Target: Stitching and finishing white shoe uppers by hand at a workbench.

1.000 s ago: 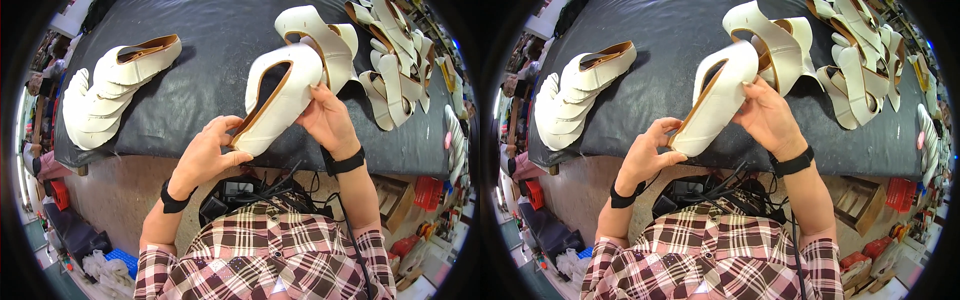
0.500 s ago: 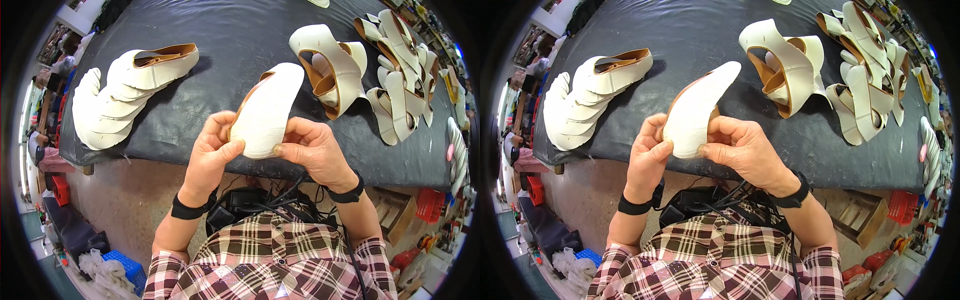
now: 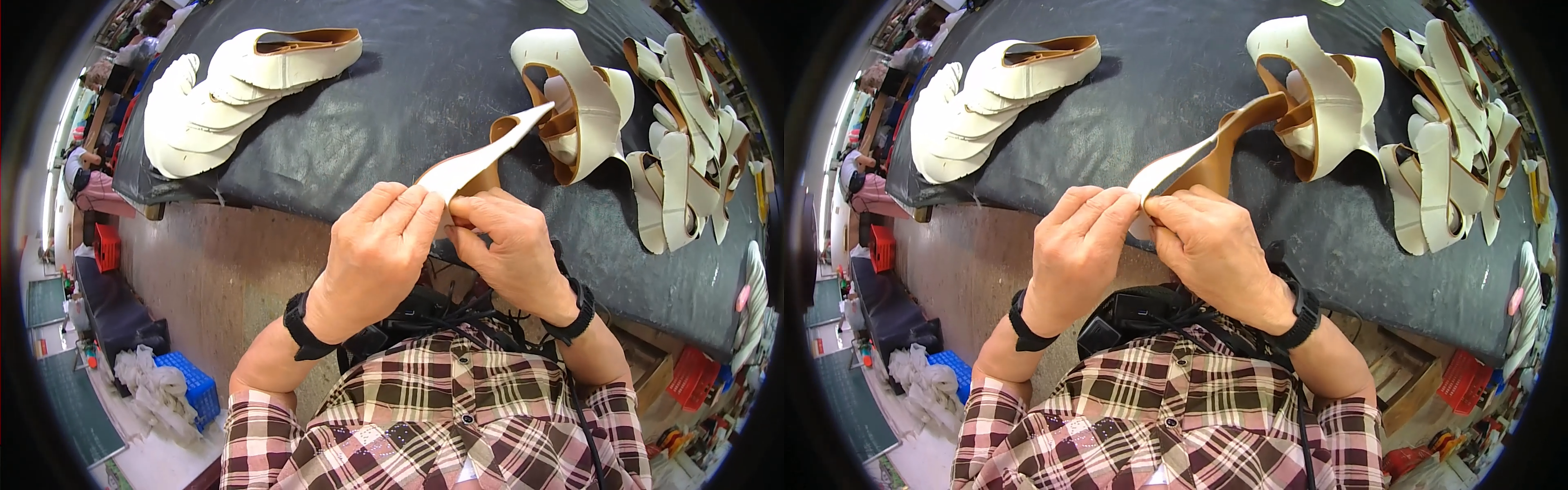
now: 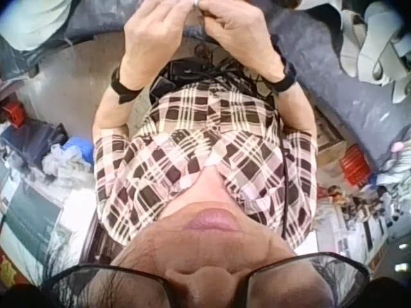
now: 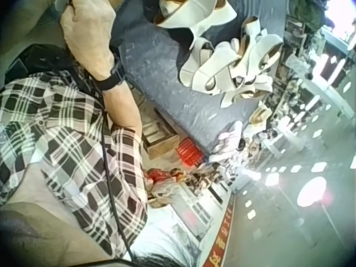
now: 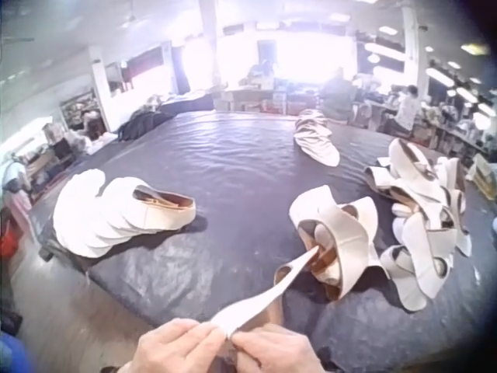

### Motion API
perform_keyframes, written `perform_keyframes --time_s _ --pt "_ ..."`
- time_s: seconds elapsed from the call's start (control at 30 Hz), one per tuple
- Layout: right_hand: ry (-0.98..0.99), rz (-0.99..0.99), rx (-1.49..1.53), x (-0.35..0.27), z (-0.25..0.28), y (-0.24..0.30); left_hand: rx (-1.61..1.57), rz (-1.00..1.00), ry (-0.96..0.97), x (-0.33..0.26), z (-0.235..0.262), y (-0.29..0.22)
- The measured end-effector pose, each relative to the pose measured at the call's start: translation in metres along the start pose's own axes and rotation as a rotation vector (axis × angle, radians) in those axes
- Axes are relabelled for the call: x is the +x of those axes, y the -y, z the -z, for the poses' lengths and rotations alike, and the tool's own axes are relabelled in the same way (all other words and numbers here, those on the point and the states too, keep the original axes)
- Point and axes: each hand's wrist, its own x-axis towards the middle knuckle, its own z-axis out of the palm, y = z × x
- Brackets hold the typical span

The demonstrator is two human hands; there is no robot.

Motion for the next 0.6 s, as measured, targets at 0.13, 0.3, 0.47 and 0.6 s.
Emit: perform_keyframes --time_s 0.13,0.3,0.47,0.6 --pt "0.046 0.058 -0.028 -0.008 0.000 -0.009 0.013 -0.005 -0.005 -0.008 -0.009 -0.008" --pt "0.120 -0.104 0.196 -0.013 0.007 -0.008 -0.084 0.198 -0.178 -0.013 -0.014 -0.017" --pt "-0.064 -0.596 1.268 -0.004 0.038 -0.026 -0.827 0.877 -0.690 -0.028 -0.010 -0.022" --pt "0.022 -0.621 1.526 -0.008 0.038 -0.036 -1.159 0.830 -0.625 -0.037 -0.021 -0.038"
